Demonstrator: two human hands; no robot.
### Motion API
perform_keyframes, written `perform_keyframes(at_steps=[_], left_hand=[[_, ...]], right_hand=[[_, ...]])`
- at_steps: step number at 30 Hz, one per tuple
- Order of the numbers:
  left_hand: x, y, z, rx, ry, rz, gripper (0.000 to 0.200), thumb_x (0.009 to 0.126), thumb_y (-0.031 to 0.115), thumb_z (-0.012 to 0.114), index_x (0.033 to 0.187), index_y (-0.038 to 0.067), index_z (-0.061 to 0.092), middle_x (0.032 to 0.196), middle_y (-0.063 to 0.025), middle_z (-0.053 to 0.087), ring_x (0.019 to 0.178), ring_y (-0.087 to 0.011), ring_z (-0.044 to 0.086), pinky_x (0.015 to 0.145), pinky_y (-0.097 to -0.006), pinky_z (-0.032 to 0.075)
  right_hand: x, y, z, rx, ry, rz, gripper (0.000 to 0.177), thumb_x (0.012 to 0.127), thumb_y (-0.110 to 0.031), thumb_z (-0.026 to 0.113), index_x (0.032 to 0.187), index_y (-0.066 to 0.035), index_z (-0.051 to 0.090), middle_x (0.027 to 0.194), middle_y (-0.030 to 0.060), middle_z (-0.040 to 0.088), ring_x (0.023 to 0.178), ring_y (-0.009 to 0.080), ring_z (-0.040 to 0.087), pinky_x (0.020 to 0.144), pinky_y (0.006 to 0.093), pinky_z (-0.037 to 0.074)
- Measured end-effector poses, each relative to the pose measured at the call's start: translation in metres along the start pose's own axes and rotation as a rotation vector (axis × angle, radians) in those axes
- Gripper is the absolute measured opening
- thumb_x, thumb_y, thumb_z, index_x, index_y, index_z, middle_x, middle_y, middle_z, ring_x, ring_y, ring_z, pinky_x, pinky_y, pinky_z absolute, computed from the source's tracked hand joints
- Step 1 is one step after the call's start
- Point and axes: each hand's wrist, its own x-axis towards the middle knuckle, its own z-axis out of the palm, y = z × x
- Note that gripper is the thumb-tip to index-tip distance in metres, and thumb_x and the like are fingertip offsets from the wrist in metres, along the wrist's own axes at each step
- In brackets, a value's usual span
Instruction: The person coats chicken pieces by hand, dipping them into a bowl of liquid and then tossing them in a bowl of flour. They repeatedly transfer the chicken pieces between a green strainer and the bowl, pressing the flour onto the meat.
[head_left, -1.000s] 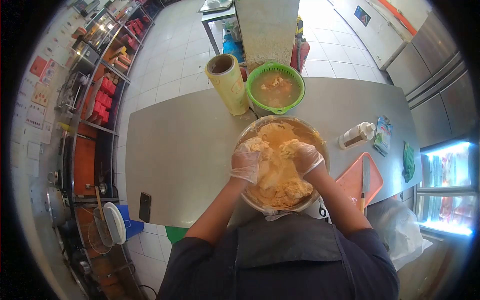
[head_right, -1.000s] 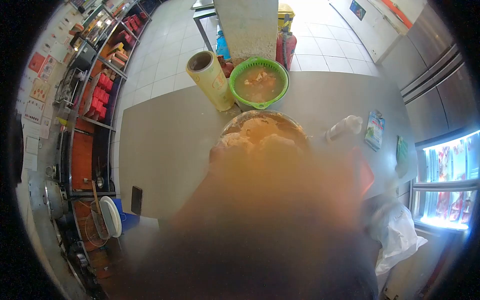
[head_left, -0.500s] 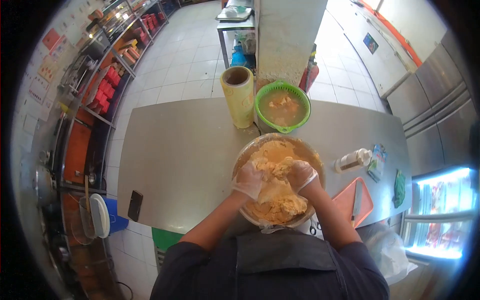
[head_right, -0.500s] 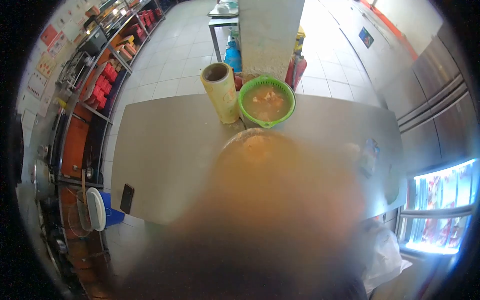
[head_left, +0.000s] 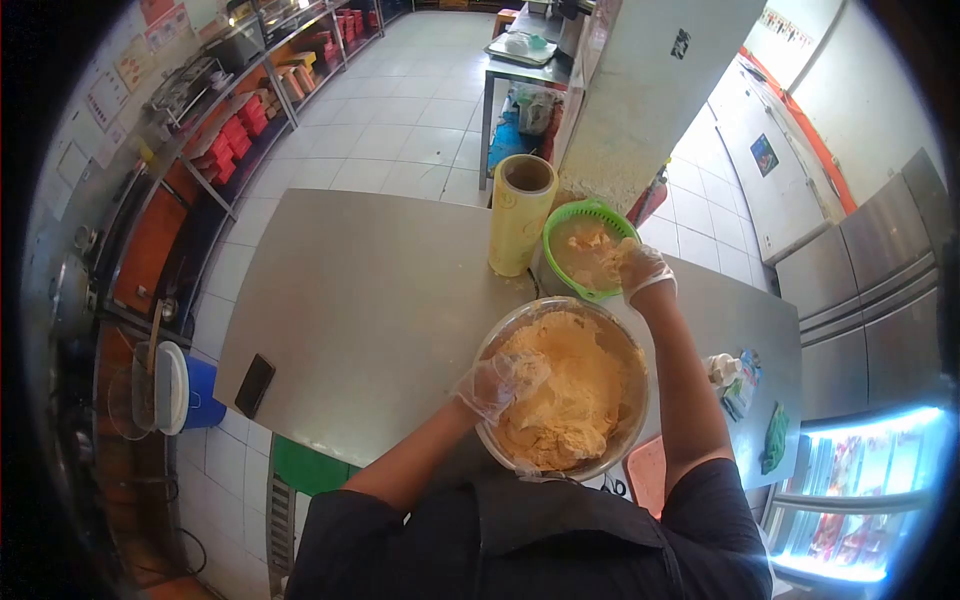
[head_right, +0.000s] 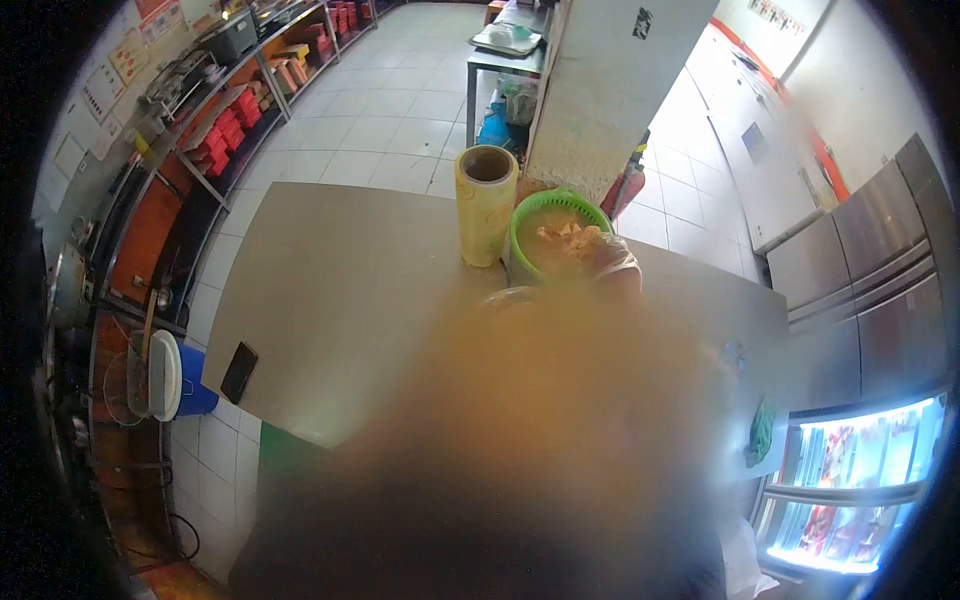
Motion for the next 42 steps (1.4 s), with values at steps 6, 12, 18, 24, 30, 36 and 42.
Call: perform_keyframes(at_steps=[6, 12, 18, 24, 30, 36, 42], left_hand=[[0.001, 0.006, -0.005, -0.014, -0.102, -0.134, 0.033, 0.093, 0.018, 0.067, 0.124, 0.007, 0.067, 0.116, -0.0143, 0.071, 0.102, -0.0317, 0.07, 0.088, -0.04, 0.058], [0.015, 0.023, -0.024, -0.054, -0.088, -0.118, 0.031, 0.093, 0.016, 0.065, 0.123, 0.007, 0.067, 0.112, -0.014, 0.072, 0.099, -0.0325, 0.071, 0.085, -0.0419, 0.058], [0.012, 0.001, -0.003, 0.022, -0.198, -0.686, 0.017, 0.09, 0.019, 0.066, 0.1, 0.005, 0.069, 0.097, -0.014, 0.073, 0.091, -0.0352, 0.07, 0.078, -0.0452, 0.057], [0.147, 0.045, -0.038, -0.246, -0.014, -0.822, 0.016, 0.089, 0.021, 0.065, 0.092, 0.005, 0.068, 0.091, -0.0163, 0.072, 0.087, -0.0338, 0.069, 0.072, -0.0447, 0.056], [0.254, -0.059, 0.032, -0.181, 0.042, -0.578, 0.033, 0.089, 0.032, 0.066, 0.106, 0.004, 0.071, 0.096, -0.0202, 0.072, 0.093, -0.0344, 0.07, 0.079, -0.0432, 0.055], [0.33, -0.087, 0.059, 0.82, -0.454, -0.214, 0.038, 0.087, 0.033, 0.068, 0.113, 0.005, 0.07, 0.106, -0.0188, 0.073, 0.098, -0.0351, 0.071, 0.087, -0.0449, 0.056], [0.295, -0.251, 0.124, 0.833, -0.625, -0.235, 0.041, 0.086, 0.029, 0.068, 0.12, 0.005, 0.068, 0.112, -0.0198, 0.072, 0.103, -0.036, 0.07, 0.093, -0.0483, 0.055]], right_hand=[[0.041, 0.026, 0.086, -0.118, -0.249, -0.056, 0.02, 0.091, -0.011, 0.056, 0.099, -0.003, 0.072, 0.106, 0.0203, 0.07, 0.103, 0.0355, 0.067, 0.09, 0.0439, 0.053], [0.003, 0.016, 0.062, -0.098, 0.063, -0.301, 0.019, 0.092, -0.015, 0.06, 0.099, -0.003, 0.072, 0.102, 0.0177, 0.069, 0.095, 0.0346, 0.067, 0.084, 0.0472, 0.053], [-0.122, -0.035, 0.026, 0.41, 0.1, 0.002, 0.018, 0.086, -0.01, 0.066, 0.103, -0.007, 0.065, 0.096, 0.0194, 0.067, 0.086, 0.0381, 0.065, 0.073, 0.0475, 0.053], [-0.244, -0.041, 0.051, 0.506, -0.011, 0.12, 0.028, 0.081, -0.008, 0.065, 0.109, -0.004, 0.063, 0.092, 0.0184, 0.068, 0.085, 0.0393, 0.066, 0.073, 0.0476, 0.055], [-0.258, -0.055, 0.035, 0.596, 0.256, 0.074, 0.036, 0.074, -0.013, 0.07, 0.109, -0.005, 0.064, 0.094, 0.0162, 0.069, 0.085, 0.0386, 0.067, 0.072, 0.0476, 0.054], [-0.268, -0.049, 0.05, 0.592, 0.12, 0.167, 0.034, 0.074, -0.016, 0.073, 0.106, -0.006, 0.063, 0.093, 0.0154, 0.067, 0.084, 0.0381, 0.066, 0.073, 0.0483, 0.053], [-0.268, -0.051, 0.043, 0.609, 0.139, 0.202, 0.038, 0.074, -0.016, 0.073, 0.11, -0.006, 0.066, 0.096, 0.0135, 0.069, 0.09, 0.0352, 0.067, 0.082, 0.0457, 0.054]])
